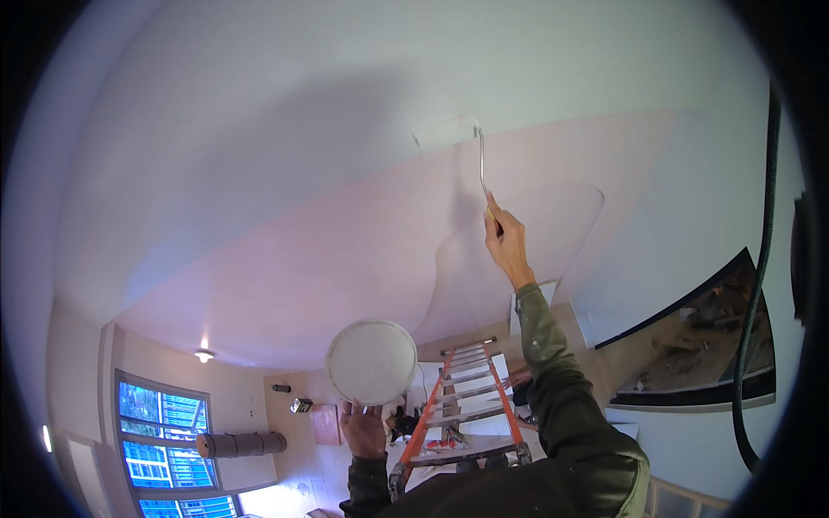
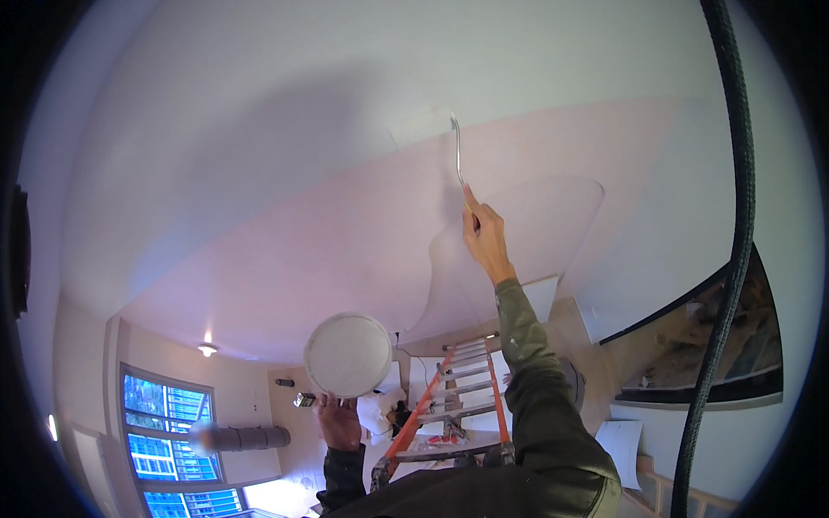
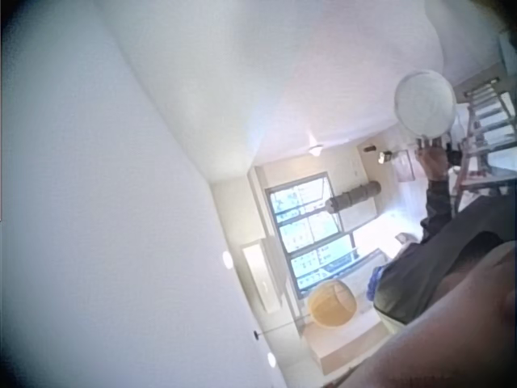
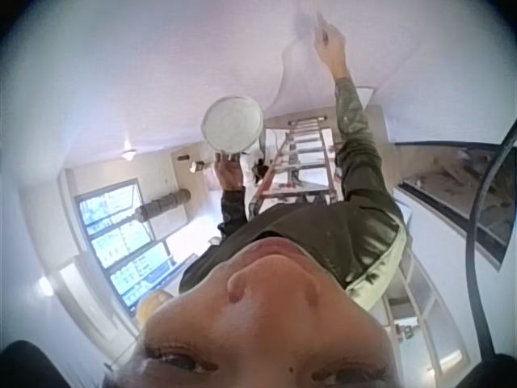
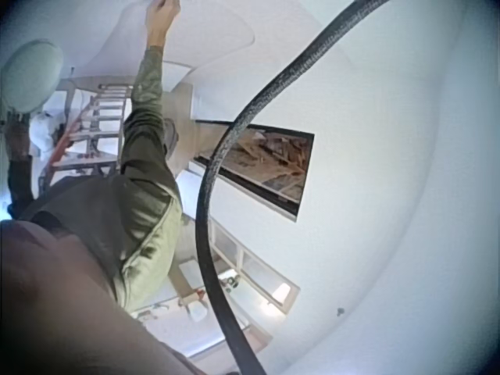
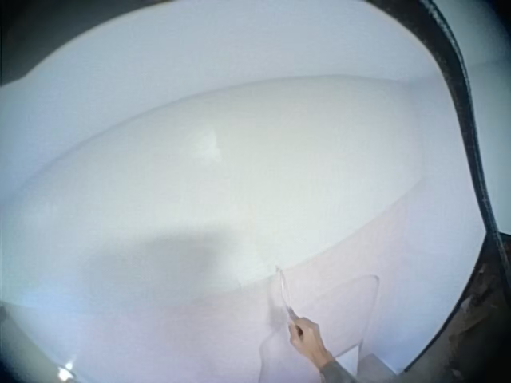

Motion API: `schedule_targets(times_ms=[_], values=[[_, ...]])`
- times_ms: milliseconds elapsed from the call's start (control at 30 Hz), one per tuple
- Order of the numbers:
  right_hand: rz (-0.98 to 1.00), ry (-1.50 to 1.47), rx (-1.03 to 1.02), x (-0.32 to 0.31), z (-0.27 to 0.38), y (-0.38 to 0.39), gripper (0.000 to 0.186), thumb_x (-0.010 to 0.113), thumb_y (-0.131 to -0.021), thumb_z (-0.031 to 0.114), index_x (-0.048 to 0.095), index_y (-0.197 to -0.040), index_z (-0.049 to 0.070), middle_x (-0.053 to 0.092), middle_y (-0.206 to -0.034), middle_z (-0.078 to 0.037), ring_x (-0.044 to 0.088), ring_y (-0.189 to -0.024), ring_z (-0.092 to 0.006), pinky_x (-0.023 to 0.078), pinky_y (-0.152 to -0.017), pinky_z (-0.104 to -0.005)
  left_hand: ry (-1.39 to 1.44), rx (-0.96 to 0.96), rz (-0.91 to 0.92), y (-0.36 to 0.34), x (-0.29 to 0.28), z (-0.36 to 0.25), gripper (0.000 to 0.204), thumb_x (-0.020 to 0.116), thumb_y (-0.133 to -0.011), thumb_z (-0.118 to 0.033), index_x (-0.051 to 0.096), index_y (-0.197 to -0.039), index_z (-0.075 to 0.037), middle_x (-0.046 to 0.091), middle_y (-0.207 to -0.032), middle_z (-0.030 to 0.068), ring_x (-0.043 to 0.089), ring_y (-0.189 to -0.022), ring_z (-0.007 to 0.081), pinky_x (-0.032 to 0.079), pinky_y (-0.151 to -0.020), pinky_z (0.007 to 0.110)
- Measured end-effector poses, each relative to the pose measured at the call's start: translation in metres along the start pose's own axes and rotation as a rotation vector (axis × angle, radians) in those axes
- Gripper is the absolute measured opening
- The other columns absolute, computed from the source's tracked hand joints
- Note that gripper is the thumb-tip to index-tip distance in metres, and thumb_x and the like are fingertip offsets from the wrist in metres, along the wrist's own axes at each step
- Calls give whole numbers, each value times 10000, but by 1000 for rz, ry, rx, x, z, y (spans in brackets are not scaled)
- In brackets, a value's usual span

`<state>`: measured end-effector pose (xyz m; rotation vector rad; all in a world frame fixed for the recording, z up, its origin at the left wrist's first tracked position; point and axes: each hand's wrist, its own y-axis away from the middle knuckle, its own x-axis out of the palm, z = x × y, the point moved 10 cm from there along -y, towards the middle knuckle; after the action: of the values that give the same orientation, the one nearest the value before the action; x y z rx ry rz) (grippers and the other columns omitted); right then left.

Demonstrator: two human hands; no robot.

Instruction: The person paints a ceiling using a small roller and a paint can. They repeatedly dip the roller into the can and apply white paint to the ceiling surface in long strokes.

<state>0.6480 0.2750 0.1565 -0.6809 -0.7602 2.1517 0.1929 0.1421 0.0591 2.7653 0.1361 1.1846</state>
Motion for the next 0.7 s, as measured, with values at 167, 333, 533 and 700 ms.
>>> schedule_targets(times_ms=[167, 333, 533, 700], values=[[-20, -23, 4, 0, 20, -23, 414, 613, -948, 48, 595, -1362, 66, 446, -630, -63, 391, -548, -131, 376, -529, -297, -11, 9, 8, 2, 6, -2, 299, 579, -956, -31, 545, -1253, -39, 609, -1262, 128, 614, -1140, 279, 528, -984, 436], [7, 1, 46, 5, -9, 9, 422, 619, -940, 41, 594, -1361, 63, 473, -634, -70, 411, -544, -134, 390, -532, -303, 21, -25, -9, 1, 3, 2, 300, 574, -952, -22, 548, -1251, -26, 607, -1273, 147, 611, -1156, 291, 523, -1001, 447], [42, 47, 81, 10, -22, 24, 498, 619, -917, 20, 561, -1404, 107, 491, -628, -102, 439, -536, -189, 405, -539, -345, 41, -4, 14, -1, 0, 1, 317, 569, -949, -11, 549, -1265, -16, 604, -1287, 167, 608, -1171, 301, 515, -1021, 458], [-20, 9, 8, 4, -7, 8, 486, 615, -925, 24, 565, -1401, 108, 453, -621, -92, 416, -542, -184, 396, -535, -343, 17, -14, 34, -2, 1, 4, 344, 577, -954, -25, 535, -1296, -21, 601, -1297, 165, 607, -1174, 300, 515, -1020, 460]])
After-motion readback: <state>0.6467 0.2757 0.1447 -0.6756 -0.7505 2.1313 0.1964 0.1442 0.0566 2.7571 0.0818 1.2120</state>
